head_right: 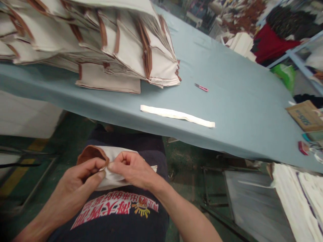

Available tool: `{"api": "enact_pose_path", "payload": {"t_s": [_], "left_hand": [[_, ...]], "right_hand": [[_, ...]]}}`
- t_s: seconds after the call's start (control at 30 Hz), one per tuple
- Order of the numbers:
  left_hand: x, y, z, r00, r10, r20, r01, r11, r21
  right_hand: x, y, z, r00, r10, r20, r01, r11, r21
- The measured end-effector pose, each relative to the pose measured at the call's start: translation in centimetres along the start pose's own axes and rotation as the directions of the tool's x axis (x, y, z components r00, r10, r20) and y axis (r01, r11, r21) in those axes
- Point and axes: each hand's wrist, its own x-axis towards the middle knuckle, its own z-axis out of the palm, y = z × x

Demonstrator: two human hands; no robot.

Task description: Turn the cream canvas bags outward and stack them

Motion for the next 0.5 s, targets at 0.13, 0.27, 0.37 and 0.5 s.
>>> {"api": "enact_pose_path", "payload": {"t_s": [0.13,0.27,0.37,0.5], "left_hand": [[0.3,0.2,-0.4,0.999,0.024,0.033,-0.024,1.0,0.014],[0.9,2.0,-1.1,0.989,0.122,0.084,-0.125,0.991,0.038],[1.3,3.6,-1.7,0.974,0.173,0.145,-0.181,0.983,0.041],[1.1,4.9,-2.0,0.96,0.206,0.187,-0.231,0.965,0.125]], "right_hand": [[0.2,-0.2,-0.6,0.983,-0.184,-0.002,0.182,0.971,-0.157],[0.0,-2.3,-1.9,0.85,-0.505,0.149,0.509,0.713,-0.482],[-0.4,-4.3,-2.5,0.742,-0.595,0.307,0.648,0.521,-0.556],[-0.7,-5.8,-2.4,0.692,-0.587,0.421,0.672,0.311,-0.672]]}}
